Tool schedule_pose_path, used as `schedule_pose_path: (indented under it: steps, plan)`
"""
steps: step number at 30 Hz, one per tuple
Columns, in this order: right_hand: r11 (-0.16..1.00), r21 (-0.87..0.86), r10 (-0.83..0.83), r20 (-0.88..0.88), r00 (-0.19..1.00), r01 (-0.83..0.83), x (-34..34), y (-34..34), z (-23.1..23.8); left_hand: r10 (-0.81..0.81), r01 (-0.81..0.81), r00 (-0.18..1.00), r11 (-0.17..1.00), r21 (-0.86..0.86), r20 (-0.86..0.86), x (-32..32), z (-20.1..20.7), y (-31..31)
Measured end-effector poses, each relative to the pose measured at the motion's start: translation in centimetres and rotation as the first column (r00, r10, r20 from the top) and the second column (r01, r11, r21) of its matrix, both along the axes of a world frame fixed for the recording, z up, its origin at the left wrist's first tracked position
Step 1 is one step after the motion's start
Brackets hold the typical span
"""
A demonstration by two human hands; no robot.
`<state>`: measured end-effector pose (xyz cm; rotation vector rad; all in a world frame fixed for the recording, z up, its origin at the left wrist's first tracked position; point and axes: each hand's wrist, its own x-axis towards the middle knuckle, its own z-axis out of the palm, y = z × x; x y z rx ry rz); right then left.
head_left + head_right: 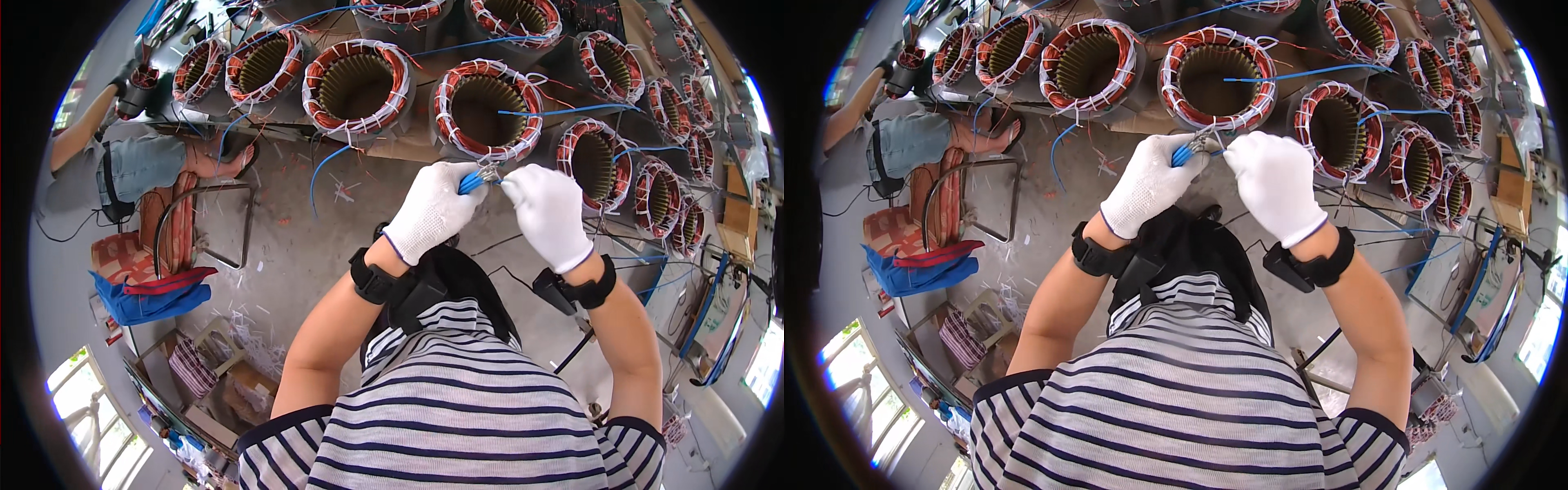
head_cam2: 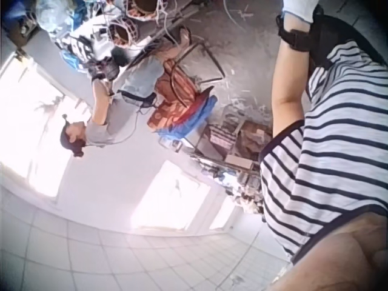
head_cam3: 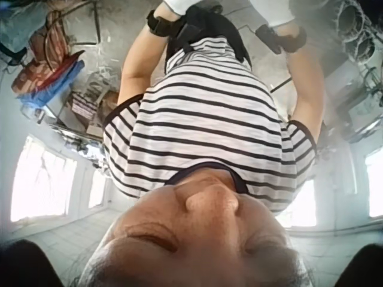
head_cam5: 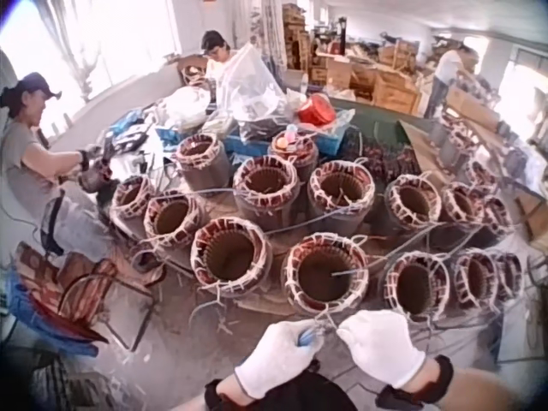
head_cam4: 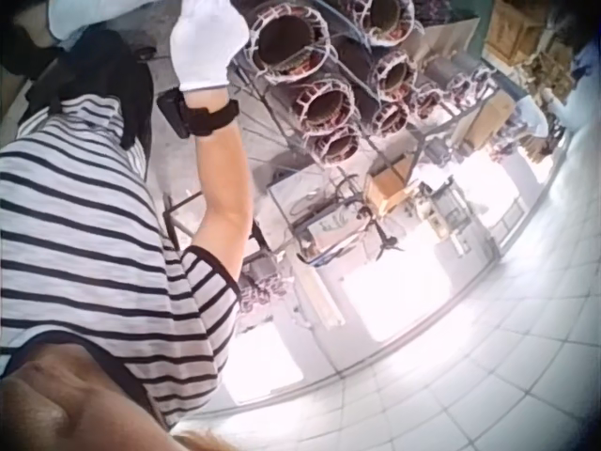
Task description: The person gathers a bundle of blue wires and uses a hand tool to strip the ends of the wires one by one while working at a fabrication table.
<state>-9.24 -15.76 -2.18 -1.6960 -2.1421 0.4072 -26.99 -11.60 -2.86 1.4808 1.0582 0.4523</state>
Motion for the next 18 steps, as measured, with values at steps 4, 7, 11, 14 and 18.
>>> schedule_pose_path:
  steps: [4, 7, 11, 14, 18]
  plan:
    - [0.724, -0.683, -0.61, -0.57, 0.549, 0.095, -0.3, -1.1, -0.7, 0.009, -0.001, 0.999, 0.975, 0.222, -0.035, -0.3, -2.7, -1.0]
    - [0.646, -0.754, -0.74, -0.583, 0.335, 0.115, -0.9, -3.5, -0.8, 0.132, -0.126, 0.991, 0.94, 0.317, 0.001, -1.2, -2.9, -2.4]
    - [0.669, -0.705, -0.741, -0.611, 0.277, 0.235, -1.7, -9.2, 0.8, 0.25, -0.239, 0.968, 0.9, 0.365, 0.015, -4.6, 0.2, -4.2]
    - [0.828, -0.51, -0.536, -0.601, 0.592, 0.233, -3.4, -10.7, 1.5, -0.018, 0.03, 0.999, 0.961, 0.274, -0.047, -5.4, 3.4, -4.6]
    - [0.895, -0.409, -0.444, -0.798, 0.407, 0.176, -7.3, -11.0, 3.1, -0.437, 0.421, 0.9, 0.874, -0.242, -0.011, -4.8, 5.1, -4.7]
